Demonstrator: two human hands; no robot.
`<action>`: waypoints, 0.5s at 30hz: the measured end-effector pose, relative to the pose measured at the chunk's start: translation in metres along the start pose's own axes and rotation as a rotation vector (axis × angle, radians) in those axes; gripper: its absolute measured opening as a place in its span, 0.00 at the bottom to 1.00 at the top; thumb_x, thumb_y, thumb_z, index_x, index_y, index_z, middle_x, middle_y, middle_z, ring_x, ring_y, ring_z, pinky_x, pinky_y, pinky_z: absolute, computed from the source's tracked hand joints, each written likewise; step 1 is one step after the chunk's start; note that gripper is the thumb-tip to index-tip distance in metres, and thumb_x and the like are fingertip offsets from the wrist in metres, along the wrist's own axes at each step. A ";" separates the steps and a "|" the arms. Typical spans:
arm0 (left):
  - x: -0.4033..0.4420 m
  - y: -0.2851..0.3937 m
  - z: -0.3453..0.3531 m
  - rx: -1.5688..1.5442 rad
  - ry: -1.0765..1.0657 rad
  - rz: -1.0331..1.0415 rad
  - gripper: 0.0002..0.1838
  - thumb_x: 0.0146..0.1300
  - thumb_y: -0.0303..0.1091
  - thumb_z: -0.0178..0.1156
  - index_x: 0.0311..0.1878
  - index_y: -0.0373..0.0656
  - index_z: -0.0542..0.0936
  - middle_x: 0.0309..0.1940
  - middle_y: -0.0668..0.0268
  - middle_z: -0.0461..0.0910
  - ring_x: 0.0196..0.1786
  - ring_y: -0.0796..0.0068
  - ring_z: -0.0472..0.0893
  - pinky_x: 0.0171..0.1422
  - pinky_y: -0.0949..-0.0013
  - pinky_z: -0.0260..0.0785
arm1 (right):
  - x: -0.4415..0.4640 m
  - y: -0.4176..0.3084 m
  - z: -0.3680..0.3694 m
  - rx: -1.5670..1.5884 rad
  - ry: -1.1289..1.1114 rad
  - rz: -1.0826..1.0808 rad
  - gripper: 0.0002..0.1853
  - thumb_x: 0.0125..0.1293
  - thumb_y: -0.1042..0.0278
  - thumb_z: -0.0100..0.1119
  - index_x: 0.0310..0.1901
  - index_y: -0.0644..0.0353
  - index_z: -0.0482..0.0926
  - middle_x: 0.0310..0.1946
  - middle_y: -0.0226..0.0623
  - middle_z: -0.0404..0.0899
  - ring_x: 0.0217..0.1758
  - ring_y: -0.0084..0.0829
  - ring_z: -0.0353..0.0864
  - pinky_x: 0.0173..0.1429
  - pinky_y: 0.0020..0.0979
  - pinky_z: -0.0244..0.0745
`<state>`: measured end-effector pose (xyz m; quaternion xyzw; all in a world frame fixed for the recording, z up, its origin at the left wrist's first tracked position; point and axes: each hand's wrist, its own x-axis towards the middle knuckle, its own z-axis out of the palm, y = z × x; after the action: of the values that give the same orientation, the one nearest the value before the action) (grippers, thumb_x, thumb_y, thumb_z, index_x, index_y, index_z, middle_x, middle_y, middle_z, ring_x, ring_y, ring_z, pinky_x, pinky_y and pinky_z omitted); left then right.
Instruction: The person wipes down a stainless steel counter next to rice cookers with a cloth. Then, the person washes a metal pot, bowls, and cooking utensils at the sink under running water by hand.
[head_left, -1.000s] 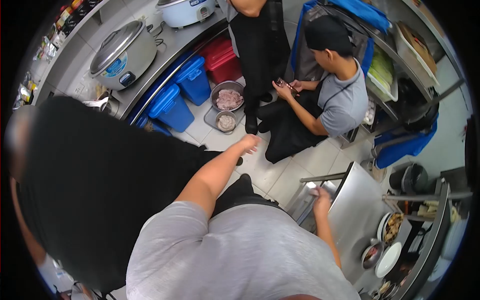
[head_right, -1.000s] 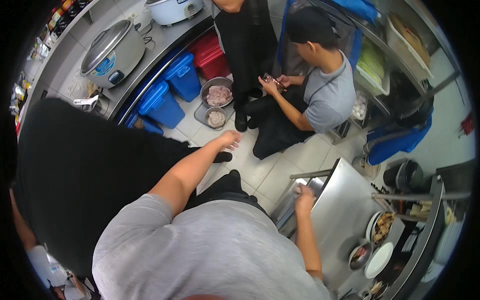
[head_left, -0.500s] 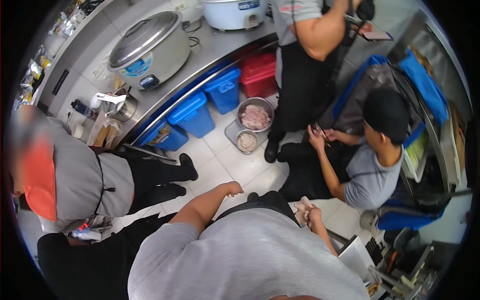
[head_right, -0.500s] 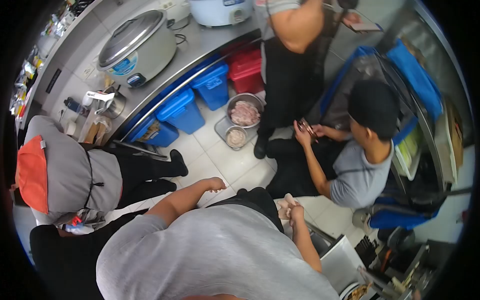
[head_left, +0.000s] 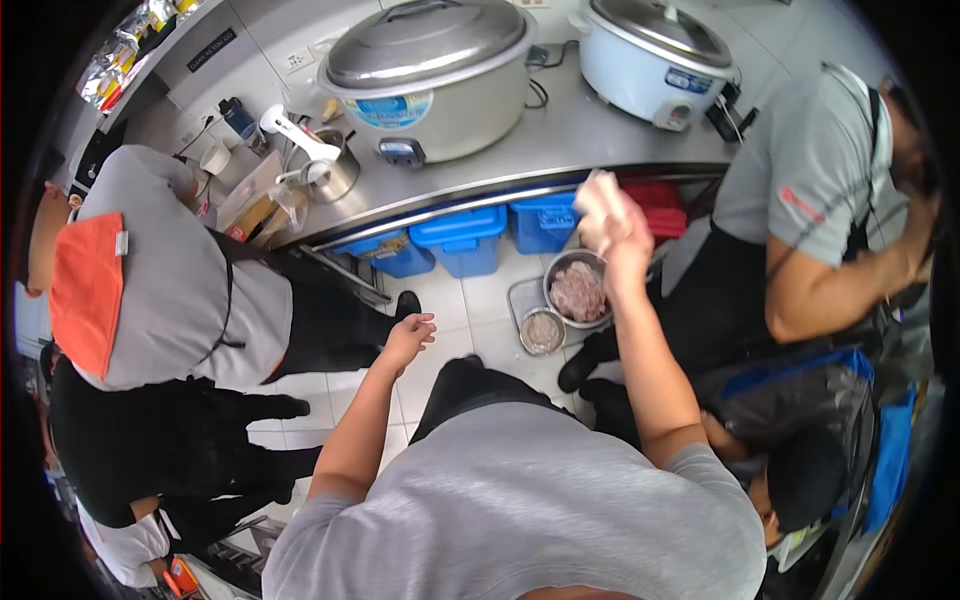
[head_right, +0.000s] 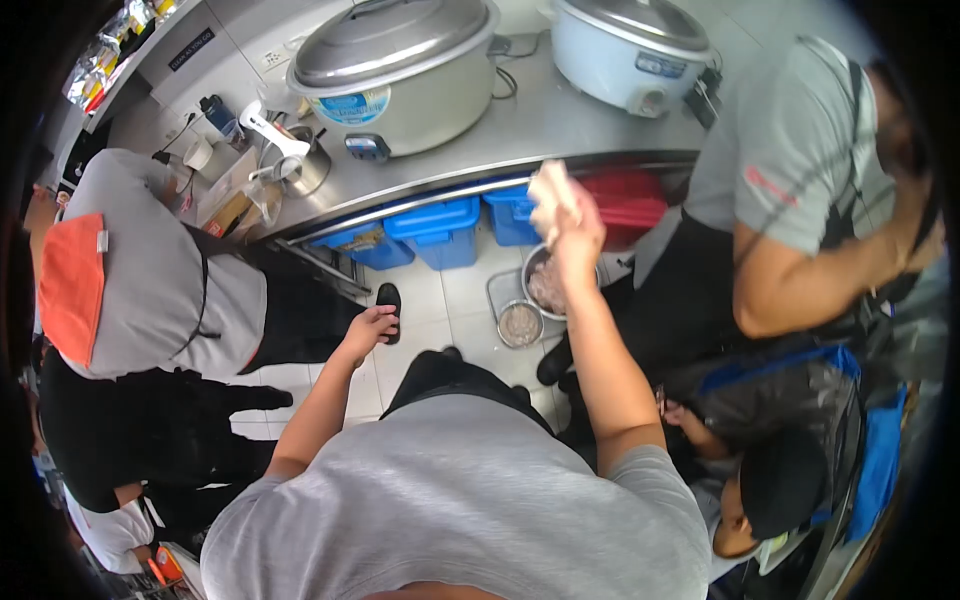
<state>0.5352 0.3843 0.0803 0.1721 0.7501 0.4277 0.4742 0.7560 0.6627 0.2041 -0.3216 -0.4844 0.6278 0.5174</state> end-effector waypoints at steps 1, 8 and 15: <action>-0.004 0.032 -0.003 -0.093 0.003 0.014 0.19 0.60 0.37 0.54 0.53 0.42 0.71 0.40 0.65 0.77 0.41 0.77 0.76 0.43 0.73 0.67 | 0.034 -0.002 0.010 -0.137 0.025 -0.251 0.18 0.61 0.82 0.41 0.52 0.63 0.70 0.42 0.36 0.75 0.32 0.21 0.75 0.25 0.21 0.67; 0.043 0.254 -0.087 -0.072 -0.011 0.587 0.17 0.62 0.33 0.52 0.54 0.39 0.71 0.46 0.63 0.76 0.46 0.76 0.75 0.50 0.74 0.65 | 0.191 0.033 0.053 -1.075 0.035 -0.696 0.23 0.50 0.77 0.54 0.52 0.58 0.73 0.54 0.45 0.69 0.59 0.45 0.66 0.62 0.38 0.60; 0.106 0.472 -0.112 0.333 0.043 1.148 0.27 0.62 0.44 0.50 0.61 0.39 0.64 0.61 0.57 0.63 0.64 0.64 0.61 0.66 0.64 0.50 | 0.272 0.150 0.059 -0.771 -0.098 -0.091 0.22 0.52 0.64 0.60 0.49 0.65 0.74 0.42 0.49 0.78 0.47 0.39 0.77 0.52 0.31 0.69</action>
<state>0.3174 0.6725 0.4211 0.6134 0.6035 0.4955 0.1184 0.5815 0.9087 0.1088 -0.4404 -0.7227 0.3905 0.3623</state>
